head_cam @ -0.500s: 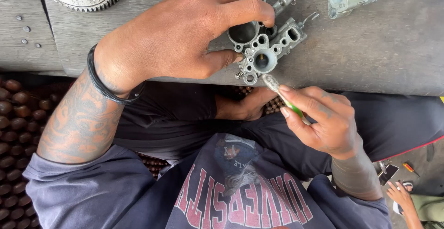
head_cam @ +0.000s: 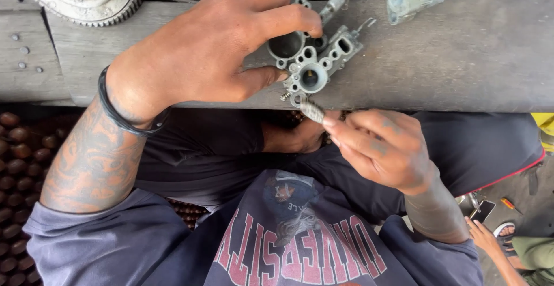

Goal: Cleaning motorcycle carburetor components using a toothbrush to remove grime from various surfaces and orifices.

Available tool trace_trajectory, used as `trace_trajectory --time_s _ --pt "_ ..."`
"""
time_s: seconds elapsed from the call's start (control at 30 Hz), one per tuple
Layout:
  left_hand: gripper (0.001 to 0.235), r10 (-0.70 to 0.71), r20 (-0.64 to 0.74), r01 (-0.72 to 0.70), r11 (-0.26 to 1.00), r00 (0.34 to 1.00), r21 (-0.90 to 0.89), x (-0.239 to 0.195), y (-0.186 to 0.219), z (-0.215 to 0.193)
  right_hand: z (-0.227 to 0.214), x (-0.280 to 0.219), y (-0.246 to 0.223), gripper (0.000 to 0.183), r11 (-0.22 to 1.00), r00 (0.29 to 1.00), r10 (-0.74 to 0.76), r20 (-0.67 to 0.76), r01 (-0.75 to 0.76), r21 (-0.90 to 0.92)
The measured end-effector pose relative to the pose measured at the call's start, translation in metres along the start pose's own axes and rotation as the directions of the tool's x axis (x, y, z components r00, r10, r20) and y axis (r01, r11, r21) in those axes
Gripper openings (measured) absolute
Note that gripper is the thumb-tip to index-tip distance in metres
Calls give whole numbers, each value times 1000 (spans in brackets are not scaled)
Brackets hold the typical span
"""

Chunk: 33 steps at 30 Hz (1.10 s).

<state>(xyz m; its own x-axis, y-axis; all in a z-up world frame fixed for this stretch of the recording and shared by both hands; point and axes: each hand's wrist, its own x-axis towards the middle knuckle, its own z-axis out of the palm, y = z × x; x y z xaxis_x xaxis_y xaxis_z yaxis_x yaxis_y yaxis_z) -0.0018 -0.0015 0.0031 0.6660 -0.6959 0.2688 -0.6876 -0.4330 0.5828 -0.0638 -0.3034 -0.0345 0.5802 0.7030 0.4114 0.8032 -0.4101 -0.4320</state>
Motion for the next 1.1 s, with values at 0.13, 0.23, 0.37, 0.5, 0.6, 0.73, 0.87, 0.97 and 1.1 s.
trace_trajectory --time_s 0.13,0.23,0.37,0.5,0.6,0.73,0.87,0.97,1.1 --pt "61 -13 21 12 1000 1000 16 2 4 0 -9 -8 8 34 992 994 108 -10 -109 -62" --pt "58 -16 18 16 999 1000 31 3 5 0 -11 -5 5 31 991 992 121 -39 -123 -58" --pt "58 -70 26 69 997 997 28 4 9 -2 -14 -7 8 34 986 988 150 -25 -152 -73" --pt "60 -122 41 123 992 992 -37 5 11 -6 -16 -8 6 31 972 978 197 -66 -203 -121" --pt "63 -97 26 98 993 995 -57 3 10 -7 -9 -4 -1 32 980 987 145 -73 -153 -124" --pt "65 -122 26 123 992 992 -28 2 10 -7 -12 -8 4 36 972 979 182 -90 -193 -132" --pt "63 -75 22 76 995 997 -61 4 9 -8 -8 -7 2 35 984 993 100 -64 -108 -140" --pt "63 -69 26 70 996 997 -54 5 11 -10 -13 -8 4 33 976 985 146 -96 -159 -151" --pt "61 -51 19 51 998 999 -40 5 8 -8 -14 -9 4 31 979 985 133 -110 -148 -140"
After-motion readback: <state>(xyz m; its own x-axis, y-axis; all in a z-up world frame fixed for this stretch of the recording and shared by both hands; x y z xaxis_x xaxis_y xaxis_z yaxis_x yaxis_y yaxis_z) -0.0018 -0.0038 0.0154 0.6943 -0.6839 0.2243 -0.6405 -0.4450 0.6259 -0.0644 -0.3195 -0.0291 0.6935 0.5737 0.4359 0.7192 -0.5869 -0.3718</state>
